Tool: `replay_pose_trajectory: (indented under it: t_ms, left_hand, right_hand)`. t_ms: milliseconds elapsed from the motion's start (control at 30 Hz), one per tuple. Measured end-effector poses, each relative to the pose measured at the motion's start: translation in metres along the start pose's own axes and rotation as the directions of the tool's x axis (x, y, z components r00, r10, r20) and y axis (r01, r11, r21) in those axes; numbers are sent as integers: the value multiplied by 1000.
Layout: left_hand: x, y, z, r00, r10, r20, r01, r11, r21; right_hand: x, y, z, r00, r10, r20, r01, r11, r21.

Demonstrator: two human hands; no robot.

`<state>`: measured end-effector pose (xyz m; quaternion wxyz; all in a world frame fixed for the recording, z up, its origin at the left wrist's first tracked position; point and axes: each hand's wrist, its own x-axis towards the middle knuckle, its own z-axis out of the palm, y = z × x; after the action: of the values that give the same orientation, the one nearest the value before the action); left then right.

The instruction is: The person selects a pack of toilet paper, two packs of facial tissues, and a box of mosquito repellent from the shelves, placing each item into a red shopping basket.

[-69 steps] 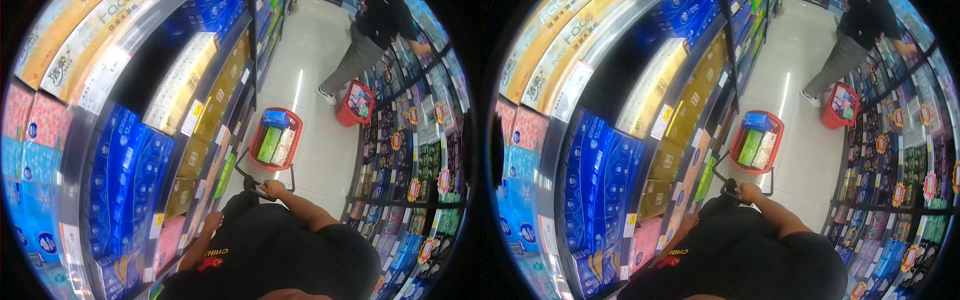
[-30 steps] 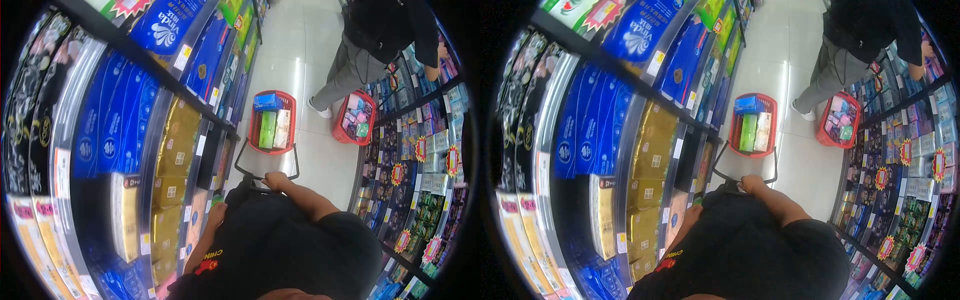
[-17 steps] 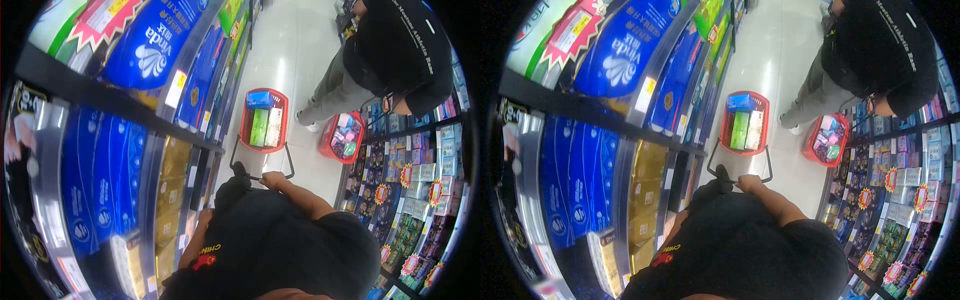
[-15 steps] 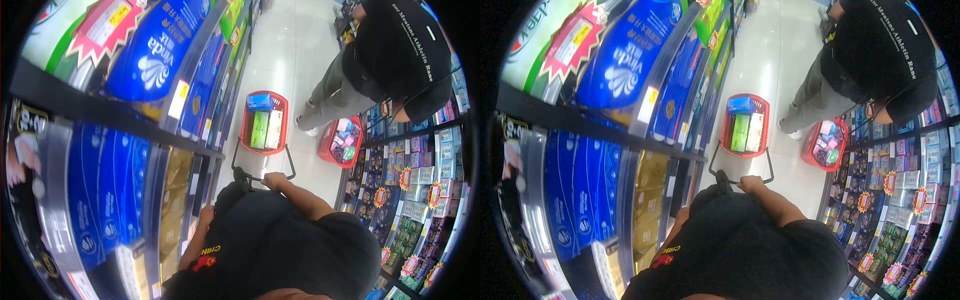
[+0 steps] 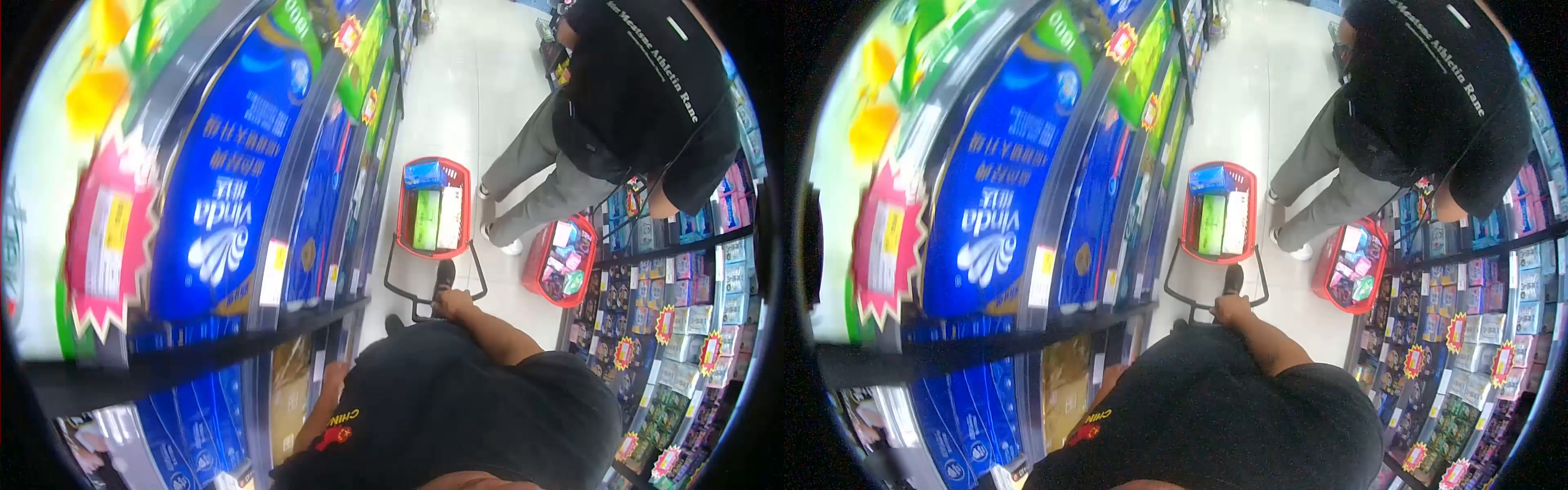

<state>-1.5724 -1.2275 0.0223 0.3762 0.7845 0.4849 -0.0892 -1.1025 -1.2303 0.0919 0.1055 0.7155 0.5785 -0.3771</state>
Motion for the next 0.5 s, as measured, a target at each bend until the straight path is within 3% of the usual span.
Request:
replay_pose_trajectory:
  t_ms: [67,167,200,267,333,433,467,500]
  left_hand:
    - [18,12,-13,992,122,9,-120,961,251]
    - [67,34,-30,997,78,18,-80,955,285]
    - [89,40,-38,977,187,-103,-142,931,337]
    - [121,71,-47,991,-44,-127,24,987,-160]
    - [167,102,-59,985,-168,-41,141,918,-371]
    - [221,167,-75,909,-408,87,369,687,-626]
    - [229,191,-78,926,-357,-127,245,819,-518]
    - [237,201,-78,929,-348,-127,235,817,-526]
  right_hand:
    - [27,17,-15,1000,-3,22,2,1000,13]
    - [70,38,-44,999,-39,33,38,998,42]
    - [84,40,-59,998,-54,45,52,998,44]
    - [98,49,-79,996,-74,56,71,996,56]
    - [115,67,-104,996,-87,30,84,994,70]
    - [139,84,-143,996,-83,22,81,995,63]
    - [147,89,-152,996,-88,11,87,993,74]
    - [156,92,-159,996,-91,2,91,992,87]
